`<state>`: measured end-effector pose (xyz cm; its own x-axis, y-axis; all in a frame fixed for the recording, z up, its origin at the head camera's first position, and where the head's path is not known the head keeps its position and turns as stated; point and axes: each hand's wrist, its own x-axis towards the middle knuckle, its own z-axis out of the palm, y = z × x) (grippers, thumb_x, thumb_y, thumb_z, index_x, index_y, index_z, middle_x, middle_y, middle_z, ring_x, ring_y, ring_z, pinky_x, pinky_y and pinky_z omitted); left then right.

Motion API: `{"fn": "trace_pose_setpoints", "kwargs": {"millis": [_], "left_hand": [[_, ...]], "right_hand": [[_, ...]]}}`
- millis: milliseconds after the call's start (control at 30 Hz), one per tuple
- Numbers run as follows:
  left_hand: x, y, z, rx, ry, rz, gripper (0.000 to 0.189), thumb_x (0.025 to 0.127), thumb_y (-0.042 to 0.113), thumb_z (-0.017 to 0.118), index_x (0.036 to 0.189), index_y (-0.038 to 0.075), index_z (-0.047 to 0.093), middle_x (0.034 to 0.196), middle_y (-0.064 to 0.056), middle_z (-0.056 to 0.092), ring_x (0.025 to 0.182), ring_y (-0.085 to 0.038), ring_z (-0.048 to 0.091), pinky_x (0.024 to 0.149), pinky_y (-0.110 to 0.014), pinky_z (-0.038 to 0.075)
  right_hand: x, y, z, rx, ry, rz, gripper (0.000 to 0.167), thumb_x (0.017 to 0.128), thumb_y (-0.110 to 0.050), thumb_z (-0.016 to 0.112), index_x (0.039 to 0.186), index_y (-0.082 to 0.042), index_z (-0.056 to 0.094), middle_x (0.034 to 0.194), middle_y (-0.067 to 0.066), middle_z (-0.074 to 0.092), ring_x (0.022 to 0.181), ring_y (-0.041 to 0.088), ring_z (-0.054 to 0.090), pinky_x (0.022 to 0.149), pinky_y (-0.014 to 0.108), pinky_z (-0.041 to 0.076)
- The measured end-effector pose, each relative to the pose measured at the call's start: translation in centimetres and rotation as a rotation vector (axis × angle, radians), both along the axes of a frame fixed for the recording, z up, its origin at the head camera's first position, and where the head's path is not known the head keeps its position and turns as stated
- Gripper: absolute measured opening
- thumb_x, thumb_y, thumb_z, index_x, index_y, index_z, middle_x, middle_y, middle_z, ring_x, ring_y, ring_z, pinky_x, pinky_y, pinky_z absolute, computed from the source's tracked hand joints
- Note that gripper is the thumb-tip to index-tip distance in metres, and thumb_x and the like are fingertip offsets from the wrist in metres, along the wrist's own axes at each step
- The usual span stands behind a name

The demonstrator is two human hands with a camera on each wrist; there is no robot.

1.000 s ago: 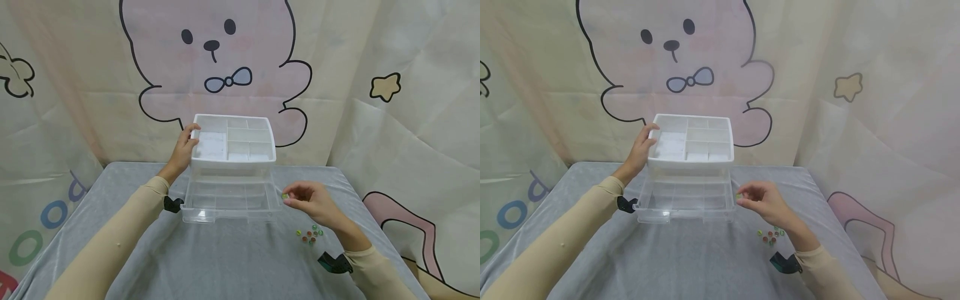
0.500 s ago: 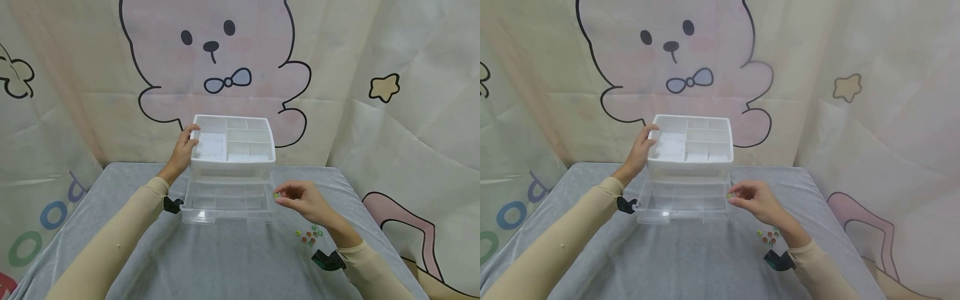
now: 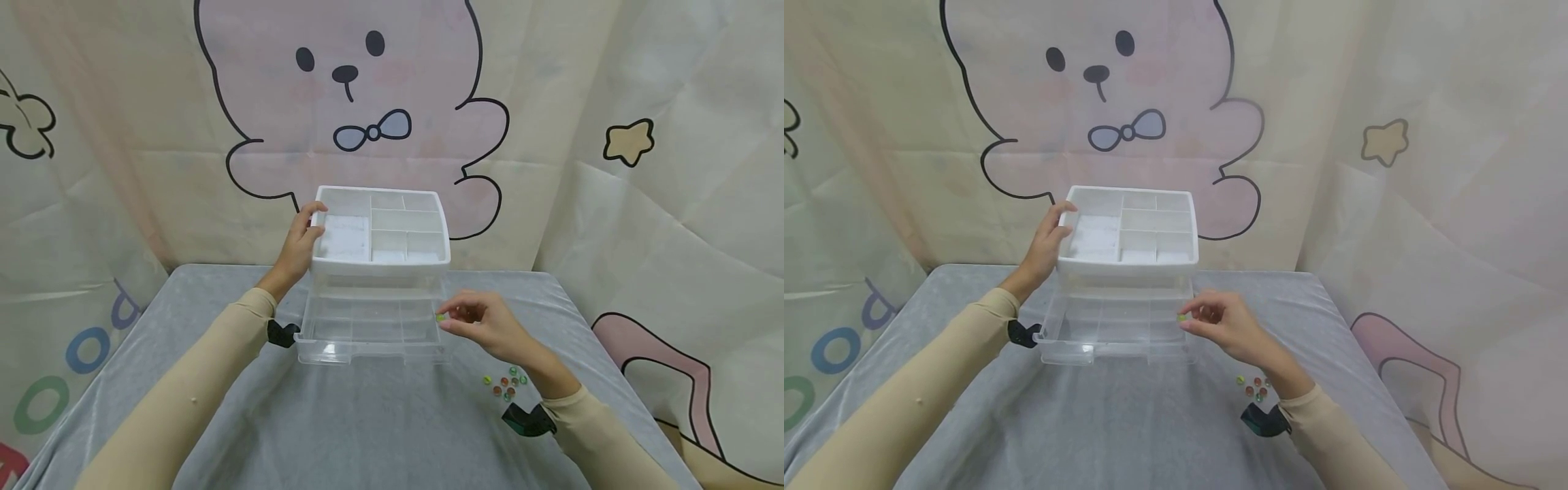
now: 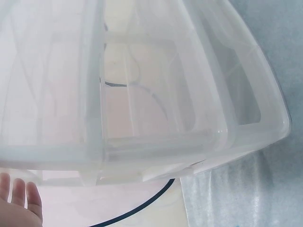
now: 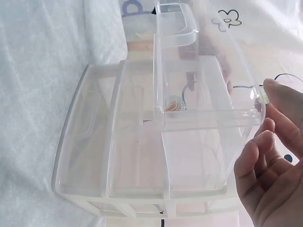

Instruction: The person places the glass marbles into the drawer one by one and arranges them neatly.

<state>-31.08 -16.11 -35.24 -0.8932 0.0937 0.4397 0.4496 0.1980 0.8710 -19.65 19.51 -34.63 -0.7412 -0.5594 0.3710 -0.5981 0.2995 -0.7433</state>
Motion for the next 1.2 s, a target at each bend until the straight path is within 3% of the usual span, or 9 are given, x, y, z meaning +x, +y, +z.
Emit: {"fn": "trace_pose_setpoints", "kwargs": {"millis": [400, 1033, 1200], "left_hand": [[-0.24, -0.08, 0.20, 0.012, 0.018, -0.016, 0.037, 0.102, 0.004, 0.032, 0.138, -0.002, 0.038, 0.152, -0.017, 0.032, 0.127, -0.035, 0.033, 0.104, -0.043, 0.026], [-0.04, -0.02, 0.00, -0.008, 0.015, -0.001, 0.037, 0.103, 0.005, 0.033, 0.139, -0.001, 0.040, 0.150, -0.017, 0.033, 0.119, -0.028, 0.033, 0.097, -0.038, 0.027], [-0.15, -0.09, -0.11, 0.004, 0.021, -0.007, 0.037, 0.102, 0.003, 0.033, 0.138, -0.002, 0.040, 0.151, -0.018, 0.033, 0.122, -0.029, 0.032, 0.099, -0.038, 0.026]], "right_hand": [[-0.27, -0.50, -0.18, 0.011, -0.003, 0.006, 0.013, 0.091, 0.000, 0.070, 0.102, -0.003, 0.075, 0.081, 0.006, 0.060, 0.057, 0.008, 0.040, 0.051, 0.023, 0.038], [0.48, -0.97, -0.17, 0.113, -0.054, -0.068, 0.012, 0.090, -0.008, 0.073, 0.101, -0.003, 0.077, 0.085, 0.003, 0.059, 0.064, 0.009, 0.043, 0.058, 0.022, 0.038], [0.52, -1.04, -0.20, 0.131, -0.044, -0.072, 0.011, 0.090, -0.009, 0.075, 0.100, -0.010, 0.078, 0.084, 0.001, 0.059, 0.065, 0.008, 0.043, 0.059, 0.022, 0.038]]}}
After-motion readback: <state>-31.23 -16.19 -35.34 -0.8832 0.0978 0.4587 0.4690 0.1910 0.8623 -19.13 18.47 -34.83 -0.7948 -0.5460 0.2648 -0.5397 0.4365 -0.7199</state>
